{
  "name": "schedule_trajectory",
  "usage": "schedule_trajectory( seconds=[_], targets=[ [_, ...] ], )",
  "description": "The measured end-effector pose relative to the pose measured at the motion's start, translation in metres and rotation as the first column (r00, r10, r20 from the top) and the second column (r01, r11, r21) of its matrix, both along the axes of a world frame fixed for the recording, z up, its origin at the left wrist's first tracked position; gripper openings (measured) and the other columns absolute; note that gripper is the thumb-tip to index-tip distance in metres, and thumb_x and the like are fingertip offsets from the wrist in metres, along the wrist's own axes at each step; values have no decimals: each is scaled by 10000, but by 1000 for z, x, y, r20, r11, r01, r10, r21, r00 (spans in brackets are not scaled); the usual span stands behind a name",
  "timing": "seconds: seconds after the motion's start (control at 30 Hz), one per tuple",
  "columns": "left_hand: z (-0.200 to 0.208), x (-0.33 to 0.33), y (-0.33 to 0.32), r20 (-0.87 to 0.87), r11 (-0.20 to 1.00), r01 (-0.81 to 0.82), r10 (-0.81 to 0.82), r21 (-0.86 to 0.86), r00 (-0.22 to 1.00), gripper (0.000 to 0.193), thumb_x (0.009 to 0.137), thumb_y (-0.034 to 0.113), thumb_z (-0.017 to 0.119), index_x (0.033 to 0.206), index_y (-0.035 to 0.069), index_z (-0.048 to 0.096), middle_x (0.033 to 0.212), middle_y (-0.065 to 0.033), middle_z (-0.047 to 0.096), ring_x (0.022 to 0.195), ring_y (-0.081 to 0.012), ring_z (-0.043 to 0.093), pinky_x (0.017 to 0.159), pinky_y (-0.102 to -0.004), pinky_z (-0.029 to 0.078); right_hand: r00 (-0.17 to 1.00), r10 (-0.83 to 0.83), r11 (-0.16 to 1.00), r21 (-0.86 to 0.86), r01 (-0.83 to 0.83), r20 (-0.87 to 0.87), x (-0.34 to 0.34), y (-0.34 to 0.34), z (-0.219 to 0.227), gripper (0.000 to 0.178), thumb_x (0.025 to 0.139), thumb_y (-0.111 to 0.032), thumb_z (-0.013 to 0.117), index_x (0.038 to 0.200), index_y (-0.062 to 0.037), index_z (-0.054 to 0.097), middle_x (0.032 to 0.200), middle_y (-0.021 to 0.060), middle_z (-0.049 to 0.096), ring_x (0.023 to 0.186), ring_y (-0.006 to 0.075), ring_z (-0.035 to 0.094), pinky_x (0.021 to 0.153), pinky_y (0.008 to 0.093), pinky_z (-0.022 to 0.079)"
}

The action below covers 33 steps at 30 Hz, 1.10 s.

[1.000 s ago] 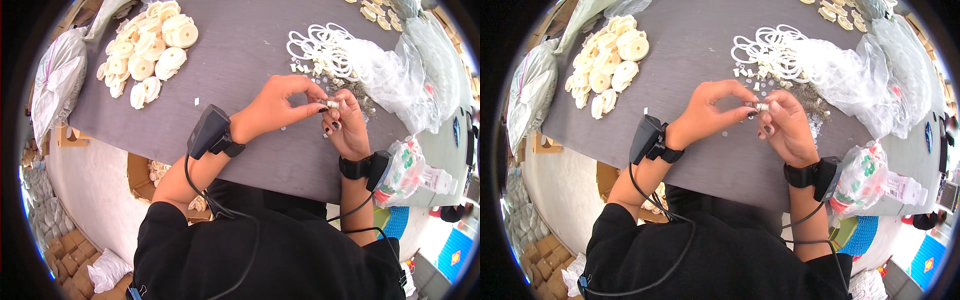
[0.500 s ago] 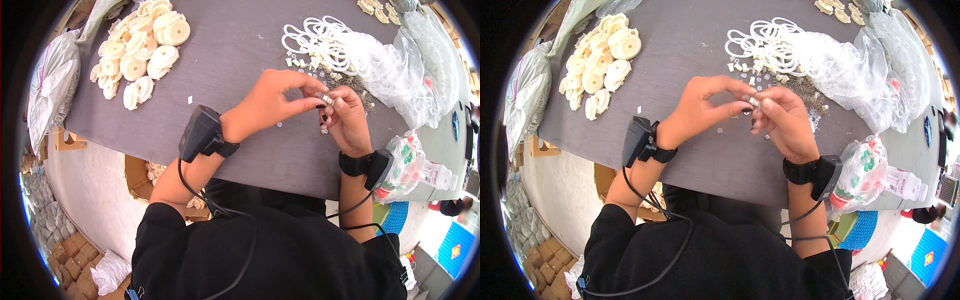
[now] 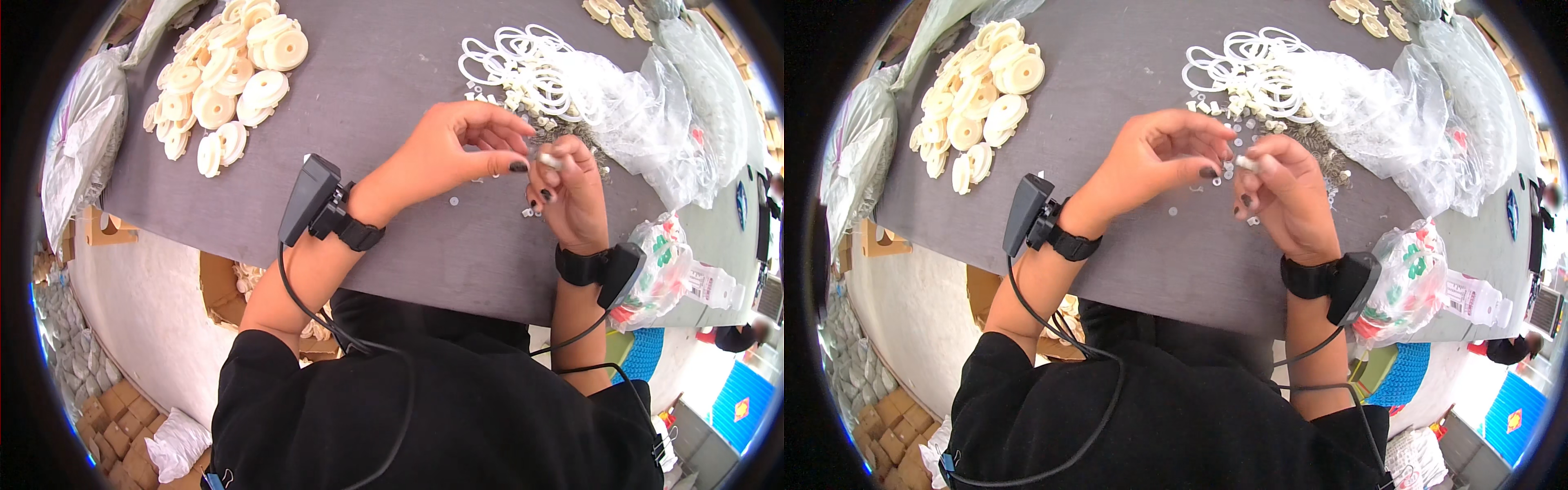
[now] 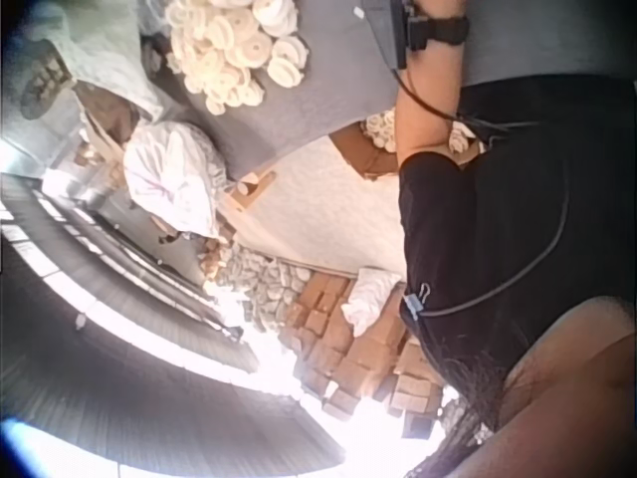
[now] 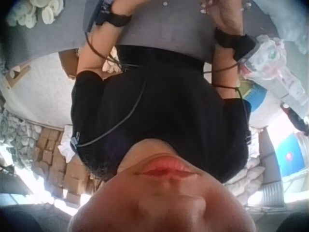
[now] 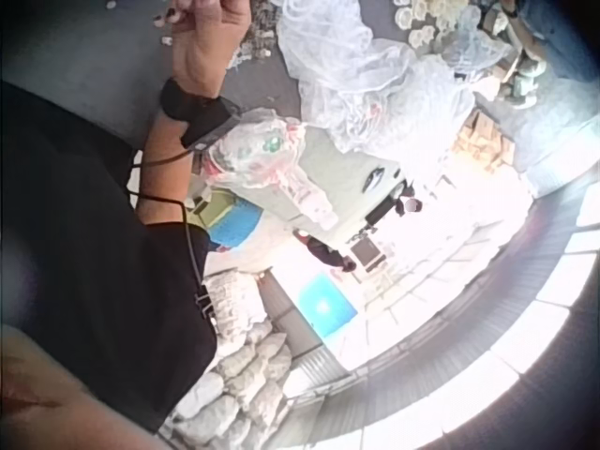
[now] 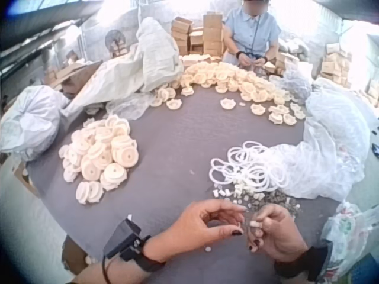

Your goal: Assembling small plastic mechanical components by inserting rings and springs into circular bases.

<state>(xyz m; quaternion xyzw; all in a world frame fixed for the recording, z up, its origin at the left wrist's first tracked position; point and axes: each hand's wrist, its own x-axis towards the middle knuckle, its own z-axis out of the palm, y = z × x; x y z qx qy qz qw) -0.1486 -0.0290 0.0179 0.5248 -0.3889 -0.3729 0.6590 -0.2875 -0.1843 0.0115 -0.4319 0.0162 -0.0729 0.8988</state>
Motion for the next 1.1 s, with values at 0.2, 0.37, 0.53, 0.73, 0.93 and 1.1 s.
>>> schedule_trajectory(
  seconds=[0.2, 0.37, 0.53, 0.73, 0.93, 1.1],
  targets=[
    [-1, 22, 8, 148, 966, -233, 216, 113, 965, 234, 885, 127, 636, 1081, -2, 639, 990, -62, 669, 866, -117, 631, 753, -264, 509, 985, -84, 996, -2, 85, -150, 5, 1, 3, 140, 940, -157, 567, 1041, -60, 572, 756, 36, 576, 633, 109, 549, 567, 258, 511],
    [6, 59, 49, 936, 544, -836, 327, -73, 130, 400, 802, 241, 706, 1165, 104, 609, 1069, -112, 610, 989, -249, 580, 832, -377, 443, 977, -102, 994, -45, 95, -189, 0, 4, -2, 131, 921, -129, 586, 1035, -69, 570, 785, 44, 582, 648, 107, 552, 581, 249, 504],
    [-10, 103, 90, 984, 166, -986, 176, -22, 8, 614, 738, 296, 746, 1285, 150, 507, 1257, -122, 479, 1167, -333, 440, 926, -518, 324, 986, -57, 998, -34, 52, -158, 3, 10, -4, 124, 905, -112, 603, 1019, -77, 567, 808, 50, 587, 662, 103, 555, 586, 249, 502],
    [-8, 135, 87, 999, 206, -978, 25, -31, -26, 526, 694, 275, 772, 1178, 153, 603, 1177, -119, 513, 1080, -302, 481, 890, -455, 354, 984, -2, 1000, -19, -2, -178, 5, 16, 0, 119, 909, -113, 598, 1014, -69, 564, 807, 41, 579, 669, 98, 549, 593, 244, 501],
    [-5, 111, 74, 936, 352, -877, 250, -326, -248, 495, 672, 263, 783, 1117, 105, 634, 1236, -120, 494, 1104, -313, 464, 945, -451, 341, 986, -26, 1000, -1, 27, -166, 1, 14, 2, 118, 911, -103, 594, 1014, -55, 561, 834, 50, 592, 685, 101, 560, 602, 250, 511],
    [13, 28, 46, 344, 825, -564, 523, 24, 780, 515, 772, 329, 694, 1148, -3, 579, 995, -92, 614, 961, -220, 567, 851, -297, 411, 994, -95, 995, 29, 94, 60, -1, 20, 3, 121, 894, -51, 599, 1009, -30, 571, 853, 91, 634, 734, 147, 612, 640, 283, 527]
  ],
)
